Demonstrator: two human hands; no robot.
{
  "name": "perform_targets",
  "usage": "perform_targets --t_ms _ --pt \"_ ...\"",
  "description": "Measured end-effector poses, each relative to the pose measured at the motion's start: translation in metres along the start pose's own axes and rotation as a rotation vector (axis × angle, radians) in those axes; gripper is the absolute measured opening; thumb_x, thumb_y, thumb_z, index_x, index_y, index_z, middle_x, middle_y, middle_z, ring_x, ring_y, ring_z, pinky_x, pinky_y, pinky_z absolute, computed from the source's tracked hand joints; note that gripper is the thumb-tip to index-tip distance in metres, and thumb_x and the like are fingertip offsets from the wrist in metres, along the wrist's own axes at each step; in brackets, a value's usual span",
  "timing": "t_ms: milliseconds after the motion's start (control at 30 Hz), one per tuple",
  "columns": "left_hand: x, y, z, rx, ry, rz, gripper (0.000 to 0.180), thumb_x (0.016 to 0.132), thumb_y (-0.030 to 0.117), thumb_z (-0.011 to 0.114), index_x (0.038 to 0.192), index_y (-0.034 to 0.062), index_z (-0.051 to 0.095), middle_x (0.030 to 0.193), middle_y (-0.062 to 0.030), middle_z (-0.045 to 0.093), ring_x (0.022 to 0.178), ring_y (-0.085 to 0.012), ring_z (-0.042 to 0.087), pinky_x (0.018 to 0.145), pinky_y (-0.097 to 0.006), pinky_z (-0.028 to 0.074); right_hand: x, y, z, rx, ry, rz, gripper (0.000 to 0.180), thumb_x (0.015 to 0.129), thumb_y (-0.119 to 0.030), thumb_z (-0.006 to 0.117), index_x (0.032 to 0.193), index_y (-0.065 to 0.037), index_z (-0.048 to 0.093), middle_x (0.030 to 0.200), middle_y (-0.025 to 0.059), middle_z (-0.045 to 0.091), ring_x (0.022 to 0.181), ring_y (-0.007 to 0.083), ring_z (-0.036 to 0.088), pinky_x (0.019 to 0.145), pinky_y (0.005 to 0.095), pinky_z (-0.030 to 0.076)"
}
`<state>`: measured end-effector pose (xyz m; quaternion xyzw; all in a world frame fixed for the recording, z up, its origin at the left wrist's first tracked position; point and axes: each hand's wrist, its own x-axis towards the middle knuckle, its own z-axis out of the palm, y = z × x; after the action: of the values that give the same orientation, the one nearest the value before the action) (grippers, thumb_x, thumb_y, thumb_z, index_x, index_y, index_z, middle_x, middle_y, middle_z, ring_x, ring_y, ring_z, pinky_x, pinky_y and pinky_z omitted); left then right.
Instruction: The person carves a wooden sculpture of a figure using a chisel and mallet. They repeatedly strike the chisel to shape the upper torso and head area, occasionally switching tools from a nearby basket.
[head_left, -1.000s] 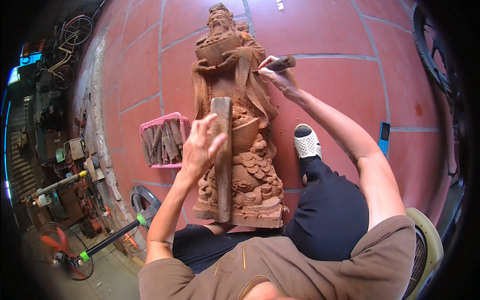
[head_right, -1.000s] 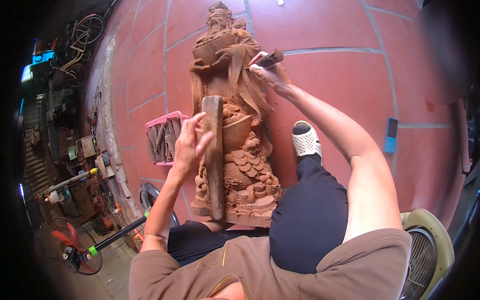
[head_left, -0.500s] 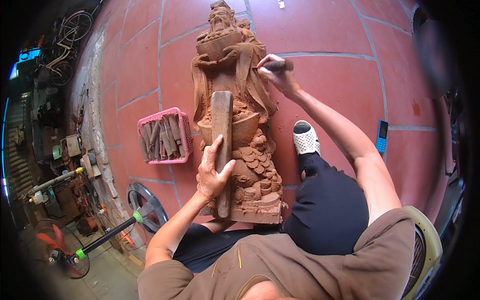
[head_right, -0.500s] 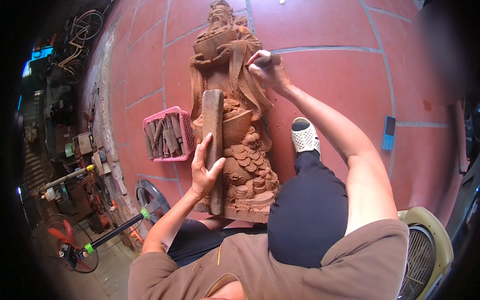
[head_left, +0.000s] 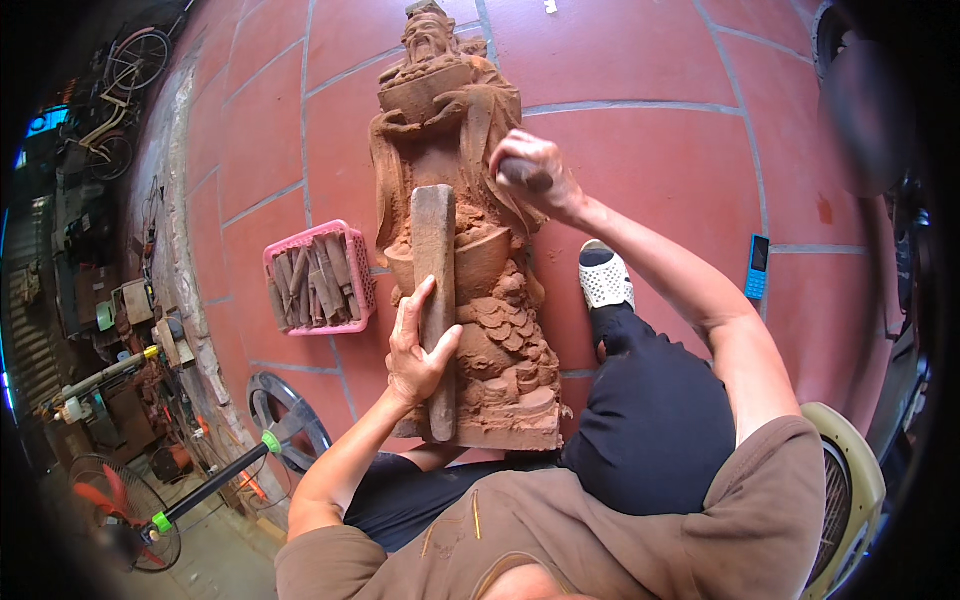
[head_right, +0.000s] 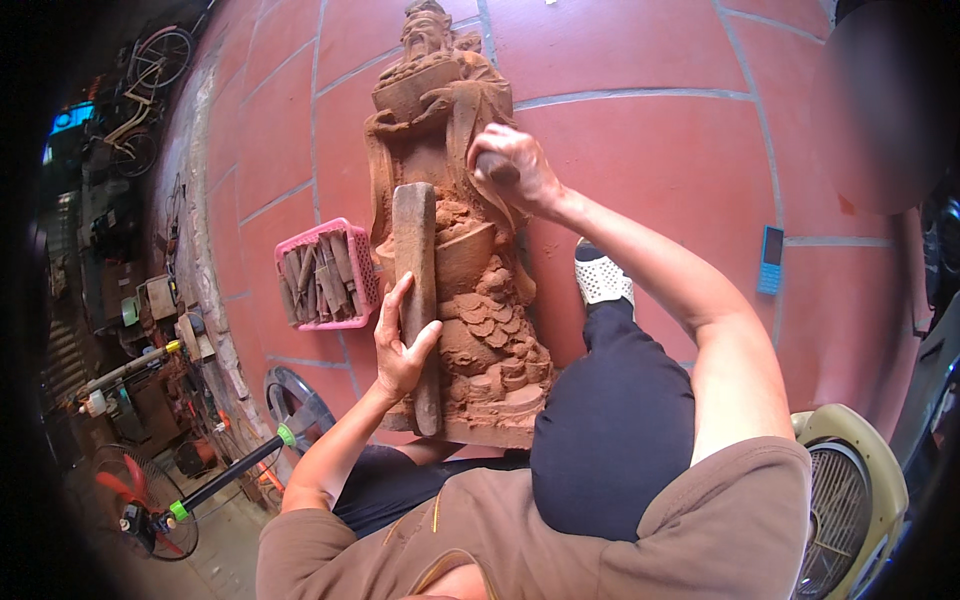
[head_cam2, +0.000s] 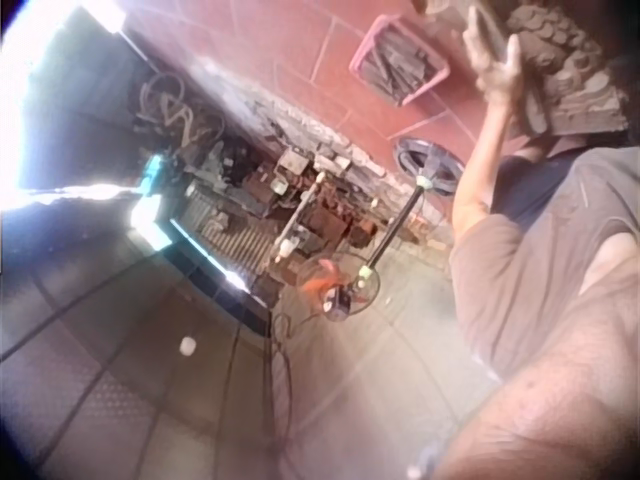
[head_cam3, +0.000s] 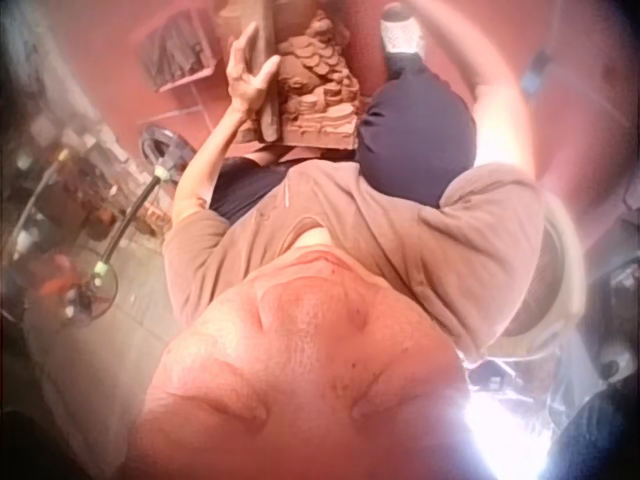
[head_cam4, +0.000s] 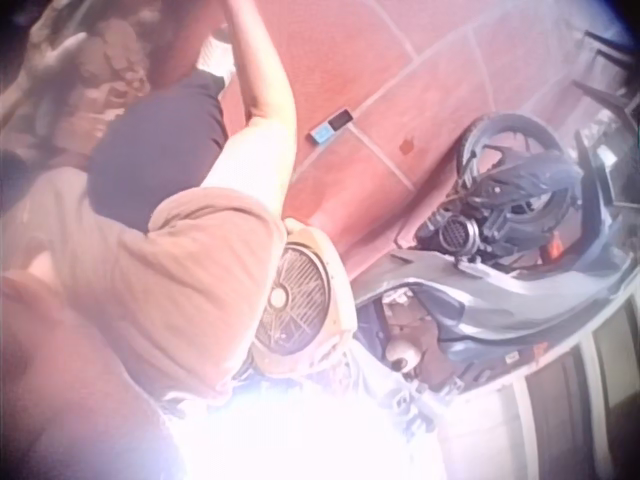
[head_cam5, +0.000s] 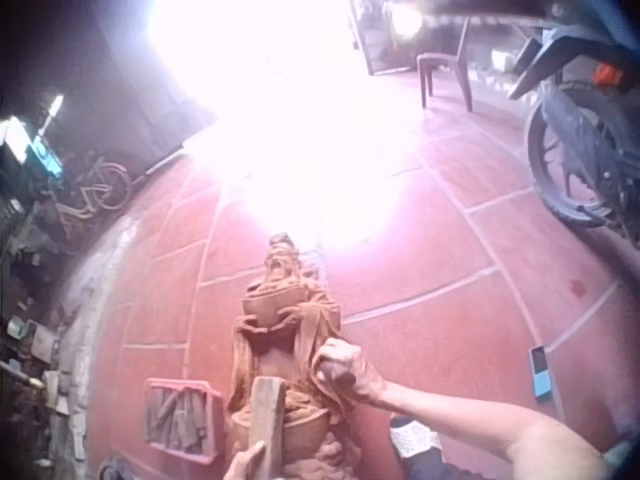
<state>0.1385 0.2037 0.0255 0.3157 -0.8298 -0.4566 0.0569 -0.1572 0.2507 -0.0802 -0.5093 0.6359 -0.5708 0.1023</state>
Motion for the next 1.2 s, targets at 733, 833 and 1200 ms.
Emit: perform_targets --t_ms 733,833,1200 --pt "0.004 -0.004 -0.002 0.118 0.034 0.151 0.067 0.08 0.017 0.071 0.14 0.0062 0.044 0.12 -0.0188 0.057 0.111 -0.0324 0.057 0.097 -0.04 0.044 -0.044 -0.001 -0.017 0.215 -0.011 0.287 0.009 0.079 -0.005 0.068 0.086 -0.006 0.062 0.078 0.004 0.062 0.069 0.0125 0.06 0.059 0.0276 0.049" --pt "0.003 -0.005 -0.002 0.119 0.04 0.144 0.067 0.08 0.017 0.071 0.14 0.0063 0.044 0.12 -0.0187 0.057 0.11 -0.0328 0.057 0.098 -0.04 0.044 -0.013 0.008 -0.012 0.461 0.076 0.318 0.009 0.087 -0.009 0.066 0.095 -0.009 0.061 0.079 -0.0006 0.06 0.064 0.0028 0.053 0.052 0.0181 0.044" --pt "0.003 -0.008 -0.002 0.118 0.038 0.161 0.067 0.08 0.016 0.071 0.14 0.0065 0.044 0.121 -0.0189 0.056 0.112 -0.0328 0.056 0.099 -0.04 0.043 -0.039 -0.01 0.01 0.626 0.104 0.484 0.008 0.085 -0.009 0.067 0.093 -0.007 0.065 0.089 -0.0006 0.062 0.079 0.0042 0.054 0.068 0.0207 0.047"
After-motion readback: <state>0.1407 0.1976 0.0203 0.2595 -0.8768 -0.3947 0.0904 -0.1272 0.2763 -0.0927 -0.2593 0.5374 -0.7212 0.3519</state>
